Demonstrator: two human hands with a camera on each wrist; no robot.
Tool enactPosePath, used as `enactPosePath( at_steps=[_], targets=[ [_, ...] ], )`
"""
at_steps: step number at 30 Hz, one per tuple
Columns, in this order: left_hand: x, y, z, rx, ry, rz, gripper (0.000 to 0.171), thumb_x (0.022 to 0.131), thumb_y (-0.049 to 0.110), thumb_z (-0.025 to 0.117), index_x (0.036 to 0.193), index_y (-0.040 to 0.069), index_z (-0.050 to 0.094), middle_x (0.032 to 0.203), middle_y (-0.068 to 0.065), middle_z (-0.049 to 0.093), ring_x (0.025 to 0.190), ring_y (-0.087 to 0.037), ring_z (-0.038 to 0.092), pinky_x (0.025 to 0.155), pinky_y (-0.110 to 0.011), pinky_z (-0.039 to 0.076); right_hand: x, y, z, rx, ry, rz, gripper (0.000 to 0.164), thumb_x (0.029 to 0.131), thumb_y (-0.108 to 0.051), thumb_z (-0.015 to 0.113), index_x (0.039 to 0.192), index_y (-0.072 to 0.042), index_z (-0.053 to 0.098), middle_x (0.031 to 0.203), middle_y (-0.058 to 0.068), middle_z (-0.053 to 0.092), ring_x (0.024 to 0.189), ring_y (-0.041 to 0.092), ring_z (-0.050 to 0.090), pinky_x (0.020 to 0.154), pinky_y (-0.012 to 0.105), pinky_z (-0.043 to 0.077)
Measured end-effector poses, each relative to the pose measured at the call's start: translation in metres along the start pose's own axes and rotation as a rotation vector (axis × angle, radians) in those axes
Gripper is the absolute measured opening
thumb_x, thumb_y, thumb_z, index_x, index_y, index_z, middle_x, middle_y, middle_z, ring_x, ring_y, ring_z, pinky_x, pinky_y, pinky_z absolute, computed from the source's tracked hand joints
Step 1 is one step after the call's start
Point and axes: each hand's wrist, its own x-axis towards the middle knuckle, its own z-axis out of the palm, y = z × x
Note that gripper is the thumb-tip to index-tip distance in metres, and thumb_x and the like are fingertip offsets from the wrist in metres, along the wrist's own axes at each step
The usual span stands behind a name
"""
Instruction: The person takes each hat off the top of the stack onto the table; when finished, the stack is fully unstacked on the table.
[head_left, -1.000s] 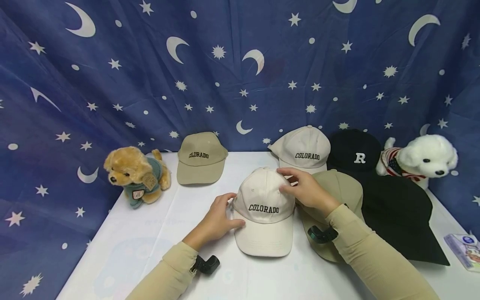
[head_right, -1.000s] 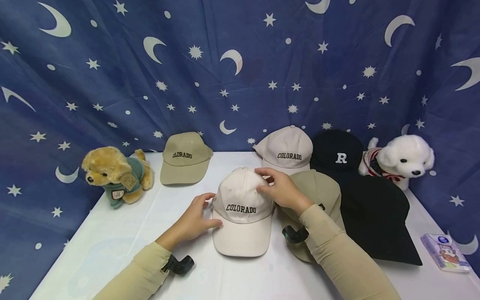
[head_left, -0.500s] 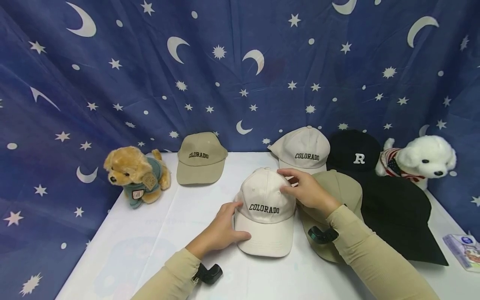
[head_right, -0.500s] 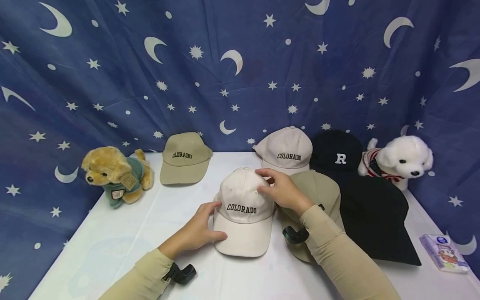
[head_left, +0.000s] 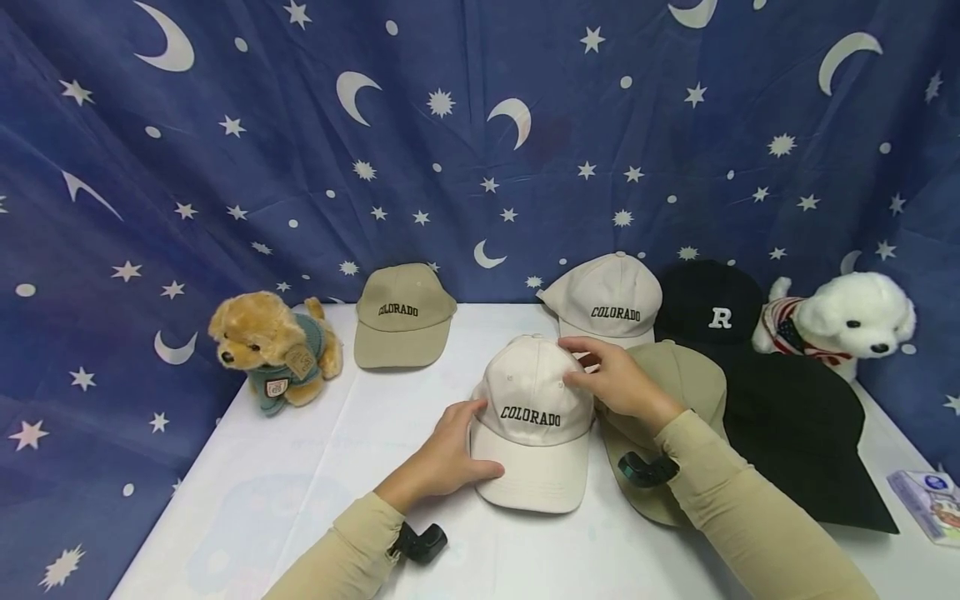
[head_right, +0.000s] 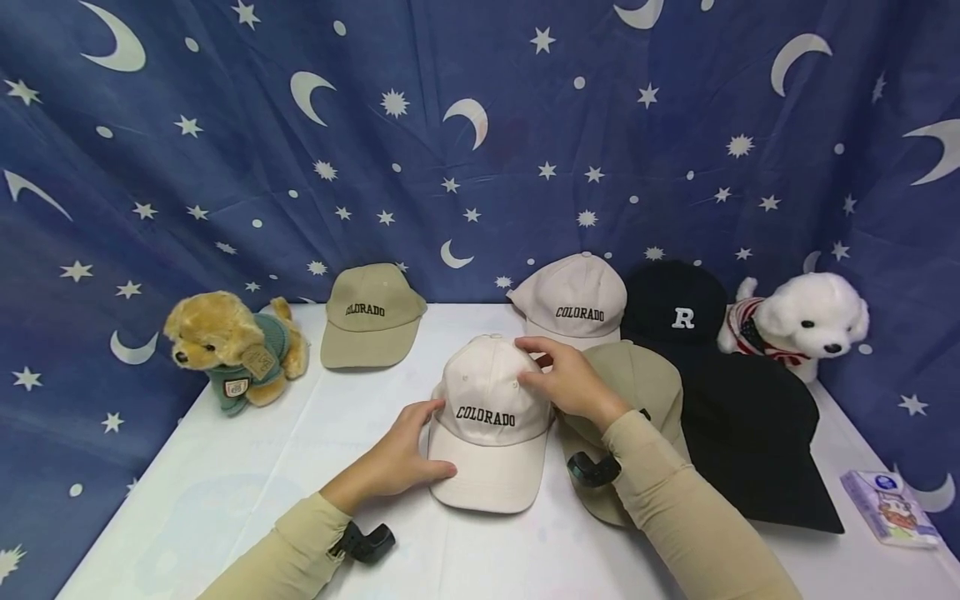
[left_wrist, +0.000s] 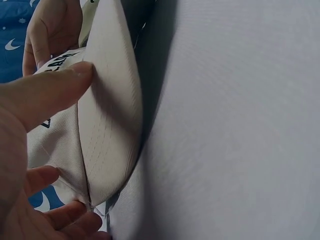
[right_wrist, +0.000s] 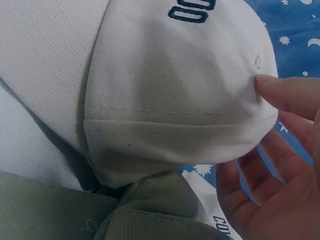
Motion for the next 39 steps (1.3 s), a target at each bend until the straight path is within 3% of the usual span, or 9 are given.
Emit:
enactPosePath(
  at_steps=[9, 19, 27, 39],
  targets=[
    [-0.003, -0.003, -0.010, -0.007, 0.027, -0.023, 0.095, 0.075, 0.028, 0.086, 0.151, 0.004, 0.035, 0.150, -0.022, 0.033, 0.140, -0.038, 0.031, 0.113, -0.055, 0.029, -0.008, -0.007, -0.011, 0.008, 0.003, 0.041, 0.053, 0.088, -0.002, 0.073, 0.137, 0.006, 0.055, 0.136, 0.023, 0.056, 0.108, 0.035, 0.061, 0.087, 0.041, 0.053],
    [-0.001, -0.017, -0.032, -0.029, 0.126, -0.055, 0.093, 0.077, 0.026, 0.087, 0.151, 0.004, 0.036, 0.150, -0.021, 0.035, 0.139, -0.038, 0.035, 0.111, -0.054, 0.031, -0.016, -0.015, -0.019, -0.039, 0.001, 0.023, 0.054, 0.089, -0.003, 0.072, 0.138, 0.007, 0.053, 0.138, 0.021, 0.055, 0.110, 0.035, 0.061, 0.091, 0.049, 0.051],
    [0.003, -0.034, -0.059, -0.040, 0.194, -0.122, 0.087, 0.084, 0.025, 0.082, 0.152, 0.003, 0.033, 0.149, -0.027, 0.033, 0.140, -0.042, 0.034, 0.110, -0.057, 0.033, -0.021, -0.021, -0.018, -0.021, -0.014, 0.004, 0.054, 0.089, -0.003, 0.073, 0.138, 0.007, 0.053, 0.138, 0.022, 0.054, 0.110, 0.035, 0.061, 0.091, 0.051, 0.051],
    [0.019, -0.062, -0.096, -0.116, 0.323, -0.241, 0.079, 0.092, 0.027, 0.073, 0.154, 0.003, 0.030, 0.153, -0.024, 0.031, 0.140, -0.041, 0.033, 0.111, -0.054, 0.032, -0.021, -0.016, -0.013, -0.020, -0.008, -0.020, 0.053, 0.088, -0.001, 0.074, 0.136, 0.007, 0.055, 0.137, 0.021, 0.056, 0.109, 0.036, 0.062, 0.090, 0.051, 0.052]
  ],
)
